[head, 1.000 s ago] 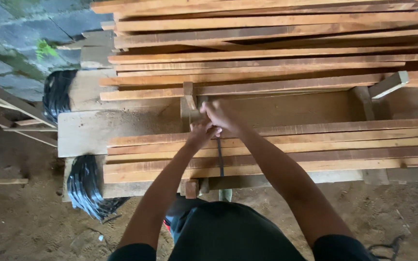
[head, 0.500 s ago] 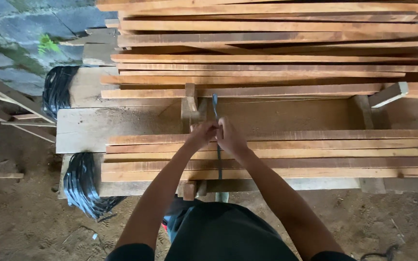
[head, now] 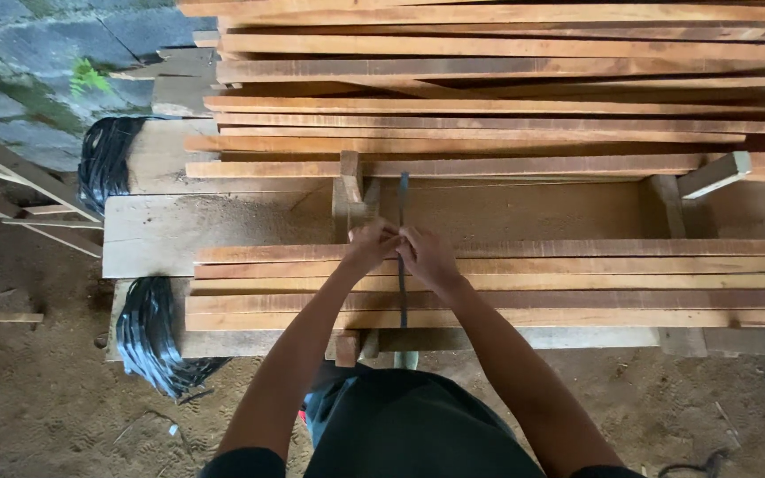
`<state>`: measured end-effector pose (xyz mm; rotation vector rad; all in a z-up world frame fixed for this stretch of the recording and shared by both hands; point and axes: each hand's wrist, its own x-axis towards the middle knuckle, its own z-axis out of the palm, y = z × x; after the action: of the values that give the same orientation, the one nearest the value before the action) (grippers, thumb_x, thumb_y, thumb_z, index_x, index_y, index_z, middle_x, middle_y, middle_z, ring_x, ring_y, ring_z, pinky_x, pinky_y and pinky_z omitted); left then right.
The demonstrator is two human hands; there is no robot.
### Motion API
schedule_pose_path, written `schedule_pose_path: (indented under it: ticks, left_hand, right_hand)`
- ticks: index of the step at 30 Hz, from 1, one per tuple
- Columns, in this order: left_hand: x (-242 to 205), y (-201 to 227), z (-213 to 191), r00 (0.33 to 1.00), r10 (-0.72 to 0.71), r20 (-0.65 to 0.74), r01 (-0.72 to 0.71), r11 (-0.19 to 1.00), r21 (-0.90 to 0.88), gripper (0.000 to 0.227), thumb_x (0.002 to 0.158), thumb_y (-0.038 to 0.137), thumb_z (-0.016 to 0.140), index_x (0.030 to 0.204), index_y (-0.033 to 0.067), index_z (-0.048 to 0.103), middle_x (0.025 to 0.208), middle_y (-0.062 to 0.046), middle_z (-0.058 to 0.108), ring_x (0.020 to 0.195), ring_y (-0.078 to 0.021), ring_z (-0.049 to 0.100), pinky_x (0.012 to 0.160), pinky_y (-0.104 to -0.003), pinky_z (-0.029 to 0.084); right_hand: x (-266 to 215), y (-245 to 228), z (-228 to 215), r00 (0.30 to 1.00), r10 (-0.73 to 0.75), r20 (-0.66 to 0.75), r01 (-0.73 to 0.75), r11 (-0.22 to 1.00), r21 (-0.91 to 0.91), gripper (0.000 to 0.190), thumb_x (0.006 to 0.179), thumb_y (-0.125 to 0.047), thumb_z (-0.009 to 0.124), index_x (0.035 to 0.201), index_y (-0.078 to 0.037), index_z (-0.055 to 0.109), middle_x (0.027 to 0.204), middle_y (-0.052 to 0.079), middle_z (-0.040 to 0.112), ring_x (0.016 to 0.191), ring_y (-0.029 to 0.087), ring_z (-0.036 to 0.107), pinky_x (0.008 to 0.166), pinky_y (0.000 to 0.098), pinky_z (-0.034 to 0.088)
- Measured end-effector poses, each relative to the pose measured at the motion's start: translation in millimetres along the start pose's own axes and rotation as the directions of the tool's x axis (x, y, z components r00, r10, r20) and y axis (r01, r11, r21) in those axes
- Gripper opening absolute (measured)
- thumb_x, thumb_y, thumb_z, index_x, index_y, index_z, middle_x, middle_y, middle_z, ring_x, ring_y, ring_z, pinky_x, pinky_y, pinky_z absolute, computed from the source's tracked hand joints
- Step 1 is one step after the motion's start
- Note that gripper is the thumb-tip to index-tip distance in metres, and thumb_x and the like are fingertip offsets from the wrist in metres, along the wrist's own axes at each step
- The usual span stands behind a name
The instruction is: Bundling several wooden planks together using black straps in a workshop.
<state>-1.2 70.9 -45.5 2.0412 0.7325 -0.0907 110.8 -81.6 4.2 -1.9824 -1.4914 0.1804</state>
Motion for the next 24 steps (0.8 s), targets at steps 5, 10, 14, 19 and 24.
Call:
schedule_pose_path:
  ticks: [5, 10, 14, 19, 24]
  left_hand:
    - [6, -14, 15, 0.996, -0.084, 0.01, 0.085, 0.988, -0.129, 0.043, 0.093, 0.06, 0.073, 0.12, 0.0275, 0.067, 0.11, -0.002, 0.079, 0.108, -0.0247, 0.074, 0.09, -0.04, 0.056]
    - [-10, -1, -6, 1.0, -0.002, 0.017, 0.006, 0.971, -0.24, 0.035, 0.093, 0.036, 0.079, 0.118, 0.0186, 0.063, 0.111, -0.007, 0.078, 0.108, -0.027, 0.073, 0.088, -0.04, 0.057]
    - [-24, 11, -17, 0.992, 0.119, -0.027, -0.122, 0.966, -0.226, 0.03, 0.091, 0.021, 0.077, 0.114, 0.0181, 0.058, 0.11, -0.006, 0.078, 0.109, -0.0291, 0.072, 0.084, -0.042, 0.061]
    - [-48, 39, -25, 0.971, 0.197, -0.135, -0.224, 0.946, -0.233, 0.034, 0.087, 0.01, 0.074, 0.113, 0.0141, 0.052, 0.106, -0.015, 0.075, 0.111, -0.0407, 0.069, 0.09, -0.054, 0.058]
    - [-52, 34, -16, 0.972, 0.095, -0.212, -0.138, 0.971, -0.195, 0.03, 0.091, 0.022, 0.075, 0.111, 0.0187, 0.053, 0.108, -0.017, 0.073, 0.107, -0.0434, 0.069, 0.087, -0.057, 0.057]
  right_hand:
    - [-6, 14, 18, 0.997, -0.015, -0.071, 0.009, 0.996, -0.088, 0.011, 0.101, -0.017, 0.056, 0.107, -0.018, 0.065, 0.073, 0.002, 0.064, 0.057, 0.017, 0.067, 0.055, 0.028, 0.051]
    - [-5, 7, 8, 0.999, 0.003, -0.053, -0.005, 0.999, -0.041, 0.012, 0.101, -0.018, 0.059, 0.11, -0.014, 0.066, 0.076, 0.01, 0.068, 0.061, 0.027, 0.071, 0.051, 0.0369, 0.053]
    - [-6, 5, 6, 0.995, 0.002, -0.101, -0.003, 1.0, -0.017, 0.014, 0.102, -0.018, 0.058, 0.11, -0.014, 0.069, 0.076, 0.009, 0.069, 0.059, 0.026, 0.07, 0.05, 0.0367, 0.054]
    - [-4, -11, -1, 0.993, 0.017, -0.12, -0.027, 0.996, -0.084, 0.014, 0.098, -0.019, 0.06, 0.103, -0.016, 0.073, 0.072, 0.007, 0.068, 0.057, 0.023, 0.069, 0.048, 0.0324, 0.051]
    - [-9, -10, 5, 0.992, 0.101, -0.079, -0.102, 0.995, -0.014, 0.018, 0.097, -0.021, 0.06, 0.109, -0.014, 0.072, 0.076, 0.008, 0.066, 0.059, 0.023, 0.068, 0.047, 0.0336, 0.051]
